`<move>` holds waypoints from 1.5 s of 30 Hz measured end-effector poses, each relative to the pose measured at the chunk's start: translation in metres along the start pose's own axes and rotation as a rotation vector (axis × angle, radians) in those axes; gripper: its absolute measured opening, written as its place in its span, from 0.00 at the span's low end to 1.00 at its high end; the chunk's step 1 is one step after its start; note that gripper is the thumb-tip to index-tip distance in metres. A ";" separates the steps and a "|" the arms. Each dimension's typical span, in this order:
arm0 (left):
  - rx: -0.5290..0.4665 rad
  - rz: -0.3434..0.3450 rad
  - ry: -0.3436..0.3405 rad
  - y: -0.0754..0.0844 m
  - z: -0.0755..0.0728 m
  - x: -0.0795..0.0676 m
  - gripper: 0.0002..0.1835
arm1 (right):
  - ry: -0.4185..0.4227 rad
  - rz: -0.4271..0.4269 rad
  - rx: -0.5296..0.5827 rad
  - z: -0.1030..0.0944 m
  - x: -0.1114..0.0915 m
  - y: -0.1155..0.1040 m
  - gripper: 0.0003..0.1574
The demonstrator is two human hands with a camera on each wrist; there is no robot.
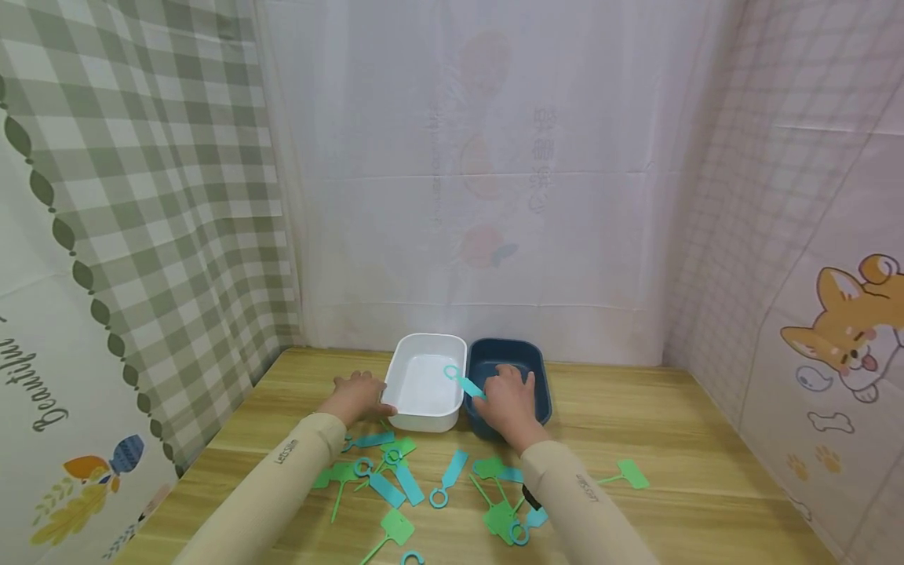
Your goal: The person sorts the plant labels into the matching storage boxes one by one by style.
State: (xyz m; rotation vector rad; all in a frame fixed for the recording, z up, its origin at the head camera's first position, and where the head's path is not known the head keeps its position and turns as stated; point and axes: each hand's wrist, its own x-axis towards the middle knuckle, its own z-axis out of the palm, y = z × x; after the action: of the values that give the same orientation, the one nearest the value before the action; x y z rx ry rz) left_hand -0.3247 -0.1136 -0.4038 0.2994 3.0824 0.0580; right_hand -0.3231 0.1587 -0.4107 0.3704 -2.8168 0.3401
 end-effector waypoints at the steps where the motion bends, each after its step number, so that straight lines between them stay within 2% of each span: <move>1: -0.001 -0.002 0.000 0.000 0.000 0.000 0.31 | 0.002 0.011 0.012 0.001 0.001 -0.003 0.13; 11: -0.013 -0.006 -0.004 -0.001 0.001 0.001 0.31 | 0.004 0.089 0.113 0.010 0.010 -0.029 0.15; 16: -0.015 -0.007 -0.009 0.000 0.000 0.002 0.31 | 0.018 0.113 0.128 0.013 0.014 -0.042 0.16; 21: 0.000 -0.011 -0.007 -0.001 -0.001 0.002 0.31 | 0.043 0.126 0.143 0.025 0.020 -0.054 0.15; 26: 0.000 -0.014 -0.016 -0.001 -0.001 0.002 0.31 | 0.056 0.116 0.128 0.035 0.023 -0.064 0.16; 36: 0.021 -0.011 -0.018 0.003 -0.002 0.001 0.32 | 0.025 0.083 0.025 0.045 0.024 -0.071 0.18; 45: 0.012 -0.016 -0.014 0.001 0.000 0.003 0.32 | 0.018 0.093 0.027 0.046 0.019 -0.068 0.19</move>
State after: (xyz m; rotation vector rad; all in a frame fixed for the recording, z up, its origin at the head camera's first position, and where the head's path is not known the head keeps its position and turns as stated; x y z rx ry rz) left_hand -0.3280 -0.1122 -0.4035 0.2737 3.0718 0.0365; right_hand -0.3331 0.0786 -0.4347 0.2415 -2.8199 0.3991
